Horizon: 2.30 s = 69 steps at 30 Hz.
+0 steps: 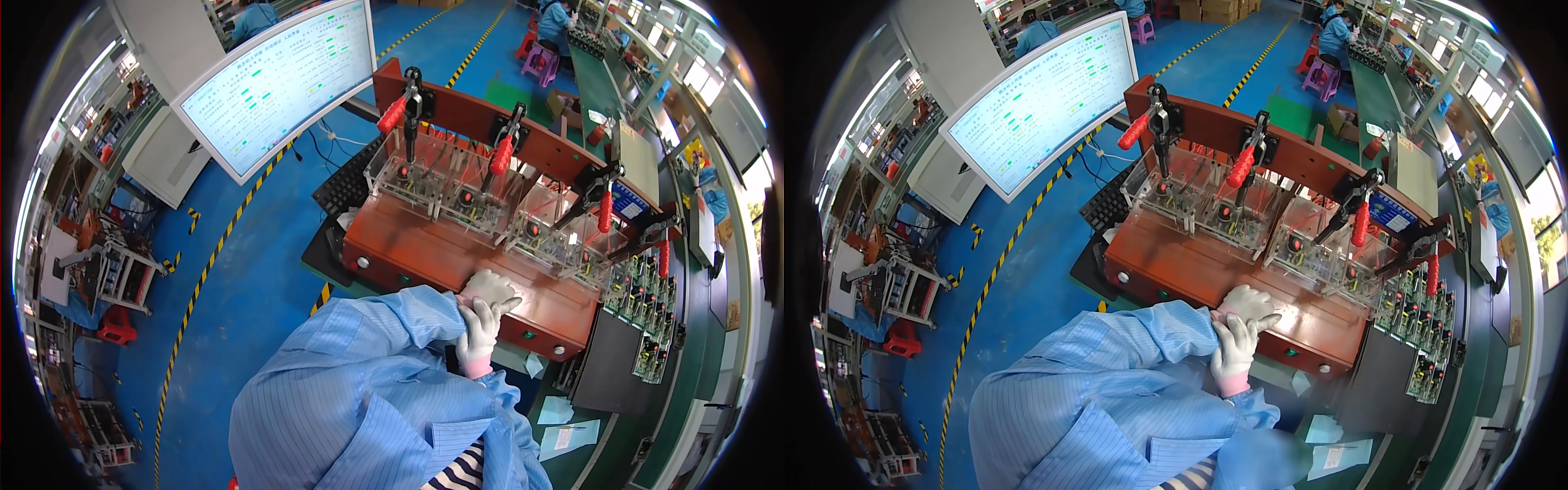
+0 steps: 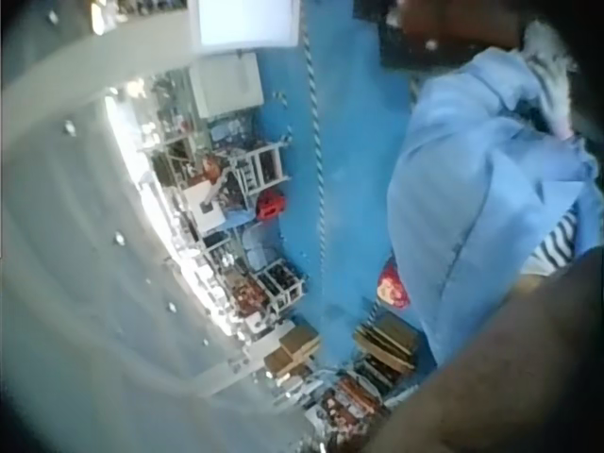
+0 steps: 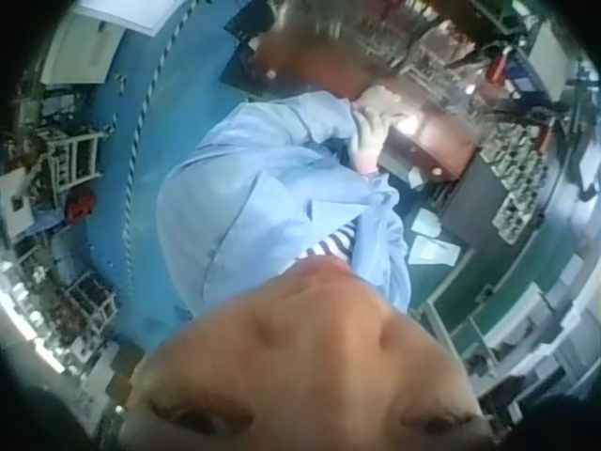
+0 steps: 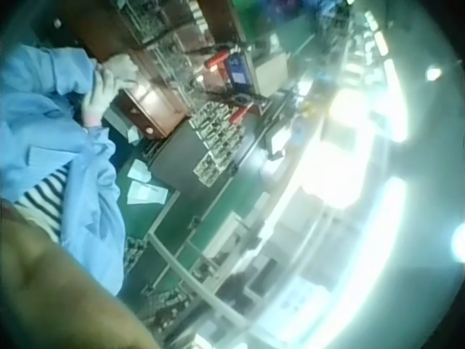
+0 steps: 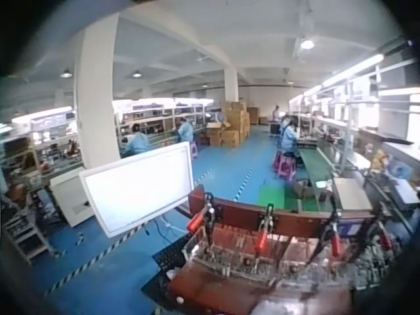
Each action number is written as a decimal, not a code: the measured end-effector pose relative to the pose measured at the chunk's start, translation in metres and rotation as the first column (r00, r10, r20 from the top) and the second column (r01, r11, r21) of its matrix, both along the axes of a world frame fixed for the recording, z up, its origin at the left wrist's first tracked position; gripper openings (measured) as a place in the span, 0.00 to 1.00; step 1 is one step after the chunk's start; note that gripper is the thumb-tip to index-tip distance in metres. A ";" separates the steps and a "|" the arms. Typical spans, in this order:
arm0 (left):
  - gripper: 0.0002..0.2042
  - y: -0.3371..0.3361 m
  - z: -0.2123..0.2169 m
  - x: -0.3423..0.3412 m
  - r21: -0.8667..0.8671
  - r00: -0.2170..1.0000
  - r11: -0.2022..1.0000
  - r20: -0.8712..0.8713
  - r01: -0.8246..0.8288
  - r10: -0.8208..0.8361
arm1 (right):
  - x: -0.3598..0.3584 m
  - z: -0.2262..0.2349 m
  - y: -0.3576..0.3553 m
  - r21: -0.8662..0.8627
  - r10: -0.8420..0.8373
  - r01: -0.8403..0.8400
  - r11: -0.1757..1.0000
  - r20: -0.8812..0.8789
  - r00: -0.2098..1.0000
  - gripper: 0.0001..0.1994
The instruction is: The person removes tested circuit boards from a testing machine fixture, places them on a tray, loads new circuit boards into the fixture, and presses buttons on the machine to start the test.
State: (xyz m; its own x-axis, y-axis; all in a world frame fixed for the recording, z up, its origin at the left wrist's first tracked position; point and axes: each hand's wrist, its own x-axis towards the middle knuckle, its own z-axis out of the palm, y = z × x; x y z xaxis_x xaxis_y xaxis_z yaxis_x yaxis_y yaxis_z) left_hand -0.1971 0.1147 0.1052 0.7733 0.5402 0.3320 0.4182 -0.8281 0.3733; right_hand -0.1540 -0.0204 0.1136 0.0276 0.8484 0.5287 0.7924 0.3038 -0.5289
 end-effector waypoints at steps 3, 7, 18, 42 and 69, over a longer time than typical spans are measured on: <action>0.19 0.000 0.002 0.000 -0.024 1.000 1.000 -0.022 -0.005 0.005 | 0.000 0.000 0.000 0.001 -0.005 0.005 1.000 0.005 1.000 0.25; 0.19 0.000 0.004 0.000 -0.017 0.999 1.000 -0.046 -0.015 0.014 | -0.001 0.002 0.000 0.006 -0.001 0.001 1.000 -0.006 1.000 0.25; 0.20 -0.001 0.006 0.000 -0.039 0.997 0.999 -0.070 -0.016 0.013 | -0.002 0.001 0.000 0.021 -0.009 0.009 1.000 -0.002 1.000 0.25; 0.15 0.006 0.014 0.000 -0.018 0.918 0.990 -0.373 0.140 -0.137 | 0.000 0.015 0.003 0.066 0.052 -0.049 0.997 -0.039 0.998 0.25; 0.21 0.003 0.014 0.002 -0.025 0.995 0.999 -0.100 0.023 -0.025 | 0.004 0.006 0.006 0.049 0.093 -0.092 0.995 -0.027 0.995 0.21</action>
